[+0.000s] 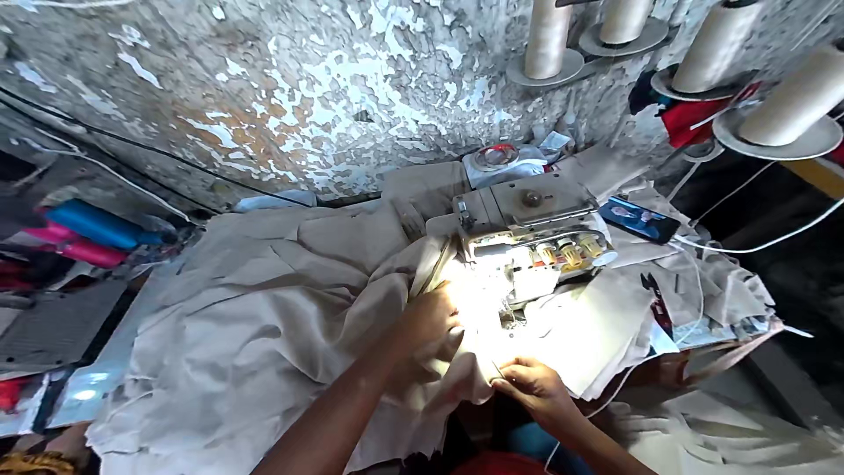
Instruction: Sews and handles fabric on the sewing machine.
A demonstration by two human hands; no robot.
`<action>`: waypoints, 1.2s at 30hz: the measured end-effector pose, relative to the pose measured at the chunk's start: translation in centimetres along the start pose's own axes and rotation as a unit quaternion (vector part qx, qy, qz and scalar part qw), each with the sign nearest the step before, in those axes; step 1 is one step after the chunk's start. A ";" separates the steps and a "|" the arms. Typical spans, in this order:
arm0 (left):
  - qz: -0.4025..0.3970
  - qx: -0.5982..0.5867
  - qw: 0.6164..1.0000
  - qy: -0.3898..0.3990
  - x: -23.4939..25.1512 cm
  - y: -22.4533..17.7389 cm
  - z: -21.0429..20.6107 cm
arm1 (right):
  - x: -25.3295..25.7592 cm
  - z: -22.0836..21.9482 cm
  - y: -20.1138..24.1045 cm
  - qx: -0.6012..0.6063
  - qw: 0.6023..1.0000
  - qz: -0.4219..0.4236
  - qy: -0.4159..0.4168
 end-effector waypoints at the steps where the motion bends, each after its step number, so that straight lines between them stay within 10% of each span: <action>1: -0.005 -0.005 1.000 -0.013 0.3 0.1 0.4 | 0.4 0.1 -0.1 -0.007 1.000 -0.001 0.001; 15: -0.008 0.025 1.000 -0.012 4.7 1.5 4.0 | 6.5 1.6 -1.9 0.000 1.000 -0.023 -0.015; 23: -0.087 -0.051 0.983 -0.153 4.2 2.9 7.6 | 9.6 2.3 -2.6 0.027 0.999 -0.036 -0.022; 27: -0.066 -0.148 0.984 -0.069 1.5 1.6 9.4 | 10.4 2.3 -2.6 0.040 0.999 -0.009 -0.017; 36: 0.020 0.192 0.972 -0.137 -0.9 -1.0 10.1 | 11.3 2.5 -1.9 -0.001 1.000 -0.004 -0.011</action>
Point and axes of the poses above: each hand's wrist, its own x-axis towards the middle knuckle, its own z-axis out of the back of the hand, y = z × x, the point moved 8 cm from there along x, towards the middle knuckle, and after that the axes turned 4 degrees about z, right-handed, at the moved point
